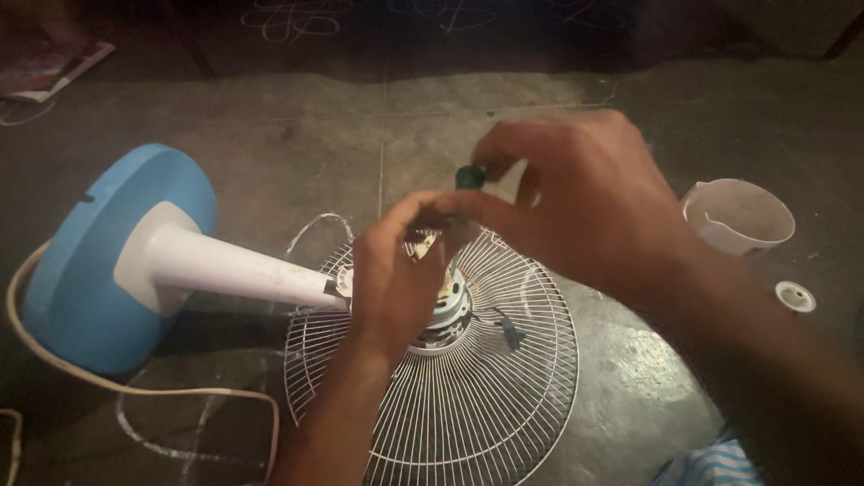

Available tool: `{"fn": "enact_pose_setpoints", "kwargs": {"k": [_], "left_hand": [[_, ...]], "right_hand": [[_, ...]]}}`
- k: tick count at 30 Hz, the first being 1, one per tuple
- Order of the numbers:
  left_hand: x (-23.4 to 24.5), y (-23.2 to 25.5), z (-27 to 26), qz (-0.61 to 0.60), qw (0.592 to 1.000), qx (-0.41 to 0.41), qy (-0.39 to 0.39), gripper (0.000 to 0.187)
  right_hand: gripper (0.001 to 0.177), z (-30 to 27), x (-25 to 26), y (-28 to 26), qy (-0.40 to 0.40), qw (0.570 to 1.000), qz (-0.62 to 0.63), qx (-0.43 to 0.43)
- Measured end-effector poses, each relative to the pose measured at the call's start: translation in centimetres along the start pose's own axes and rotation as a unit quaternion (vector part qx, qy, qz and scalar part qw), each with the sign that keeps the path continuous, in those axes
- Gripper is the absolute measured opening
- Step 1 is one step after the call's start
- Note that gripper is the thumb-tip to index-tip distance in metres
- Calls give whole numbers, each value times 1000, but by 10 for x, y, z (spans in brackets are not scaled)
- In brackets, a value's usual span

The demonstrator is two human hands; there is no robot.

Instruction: The person uses a screwdriver to loosen and remove screws from the central motor housing of a disassembled electric fan. They then reposition the motor assembly and tighten the screws to secure it back in place.

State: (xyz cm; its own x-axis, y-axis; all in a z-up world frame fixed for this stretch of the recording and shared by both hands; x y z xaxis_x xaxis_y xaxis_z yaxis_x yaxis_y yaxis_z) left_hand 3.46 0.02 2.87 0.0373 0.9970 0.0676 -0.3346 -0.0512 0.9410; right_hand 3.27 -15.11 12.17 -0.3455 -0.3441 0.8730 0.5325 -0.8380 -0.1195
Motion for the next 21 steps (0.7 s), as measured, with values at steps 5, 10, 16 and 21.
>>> {"fn": "enact_pose_setpoints", "kwargs": {"k": [5, 10, 16, 21], "left_hand": [[0, 2, 0, 13, 1000, -26, -4, 31], [0, -3, 3, -11, 998, -51, -24, 34], [-1, -7, 3, 12, 999, -39, -9, 32], [-1, -6, 3, 18, 999, -33, -32, 29]], "right_hand": [[23, -1, -2, -4, 11, 1000, 13, 0], [29, -5, -3, -6, 26, 996, 66, 47], [40, -5, -11, -3, 2, 998, 59, 29], [31, -2, -9, -2, 13, 999, 35, -22]]}}
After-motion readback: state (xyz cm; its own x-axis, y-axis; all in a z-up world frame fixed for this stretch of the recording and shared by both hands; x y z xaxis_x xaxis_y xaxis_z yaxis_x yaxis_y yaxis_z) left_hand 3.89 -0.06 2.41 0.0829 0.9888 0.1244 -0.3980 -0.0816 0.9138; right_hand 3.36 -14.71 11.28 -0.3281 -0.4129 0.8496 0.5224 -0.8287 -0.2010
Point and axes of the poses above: each hand's wrist, its own z-axis towards the middle knuckle, its own x-axis out of the back of the hand, y = z × x, the point moved 4 cm from there along z, towards the middle knuckle, and after that the axes turned 7 degrees about -z, right-handed, at the moved point
